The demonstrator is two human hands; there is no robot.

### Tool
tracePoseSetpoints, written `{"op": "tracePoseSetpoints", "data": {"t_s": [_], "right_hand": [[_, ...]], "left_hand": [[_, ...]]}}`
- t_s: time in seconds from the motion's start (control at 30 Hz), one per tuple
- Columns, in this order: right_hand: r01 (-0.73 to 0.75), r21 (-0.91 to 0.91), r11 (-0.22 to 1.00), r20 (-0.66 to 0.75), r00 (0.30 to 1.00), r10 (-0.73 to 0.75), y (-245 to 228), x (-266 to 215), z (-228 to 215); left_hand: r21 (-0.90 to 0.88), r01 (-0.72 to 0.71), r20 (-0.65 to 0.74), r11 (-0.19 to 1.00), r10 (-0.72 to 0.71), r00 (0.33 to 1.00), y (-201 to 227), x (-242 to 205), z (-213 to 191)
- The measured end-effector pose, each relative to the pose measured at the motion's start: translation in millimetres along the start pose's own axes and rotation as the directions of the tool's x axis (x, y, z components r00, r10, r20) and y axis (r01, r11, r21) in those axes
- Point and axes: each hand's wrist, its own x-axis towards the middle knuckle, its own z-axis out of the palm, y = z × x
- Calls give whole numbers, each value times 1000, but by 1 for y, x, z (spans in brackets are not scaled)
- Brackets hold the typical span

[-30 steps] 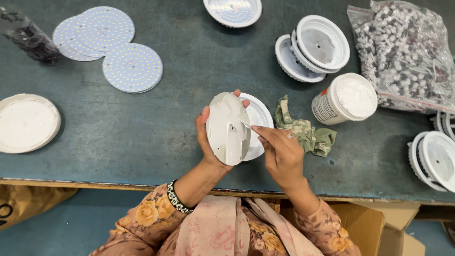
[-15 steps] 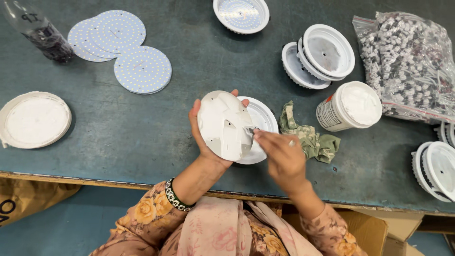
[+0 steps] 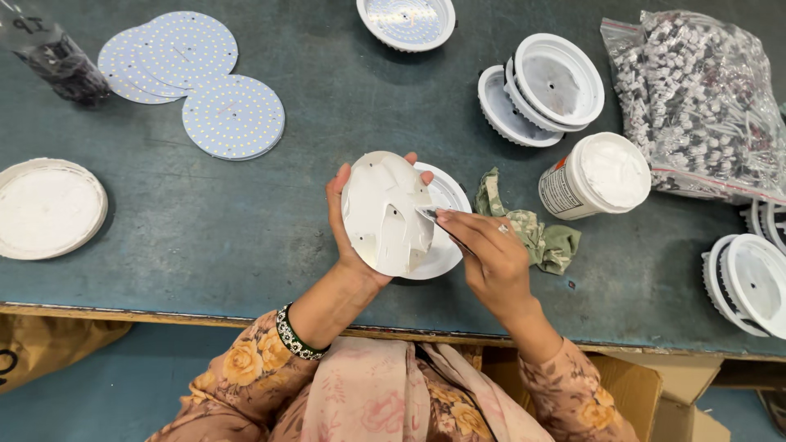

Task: The person applies white paste to the center of white plastic housings and attaches circular LED panels. They handle each unit one at a time, spreading the paste, placing the panel, and stacking the finished assemblies.

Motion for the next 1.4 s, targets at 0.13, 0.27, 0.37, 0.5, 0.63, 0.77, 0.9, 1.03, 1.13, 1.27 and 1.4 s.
{"op": "tracePoseSetpoints", "data": {"t_s": [0.13,0.27,0.37,0.5,0.63,0.77,0.9,1.03,1.13,1.27,1.4], "right_hand": [[-10,40,999,18,1000,9,-6,0,4],[-83,24,996,-4,997,83,-21,-15,7],[-140,-1,990,-29,990,140,-34,-27,7],[-154,-24,988,-28,988,154,-48,-33,7],[-216,132,968,42,976,212,-56,-31,-1],[-327,282,902,74,945,319,-48,-16,-18],[-112,90,990,-52,992,117,-20,12,-22],[2,-12,1000,-15,1000,-2,-17,23,-19],[-51,12,999,-13,999,51,-31,12,-13],[-164,74,984,8,986,164,-57,-5,-10],[-172,134,976,9,985,172,-59,-8,-16]], "left_hand": [[12,-64,48,998,64,997,2,4,0],[33,-192,-90,981,194,977,-1,15,1],[39,-237,-116,971,240,964,-10,23,-2],[111,-338,-109,935,350,931,-22,29,-9],[184,-451,39,873,452,891,-31,30,-16],[137,-364,211,921,332,919,-25,22,-14],[71,-37,241,997,19,970,-23,6,-3],[102,-28,204,994,6,979,-17,-1,5],[126,-123,166,984,102,981,-22,1,3],[161,-255,127,954,236,963,-30,10,-2],[170,-320,141,932,298,944,-34,15,-8]]}}
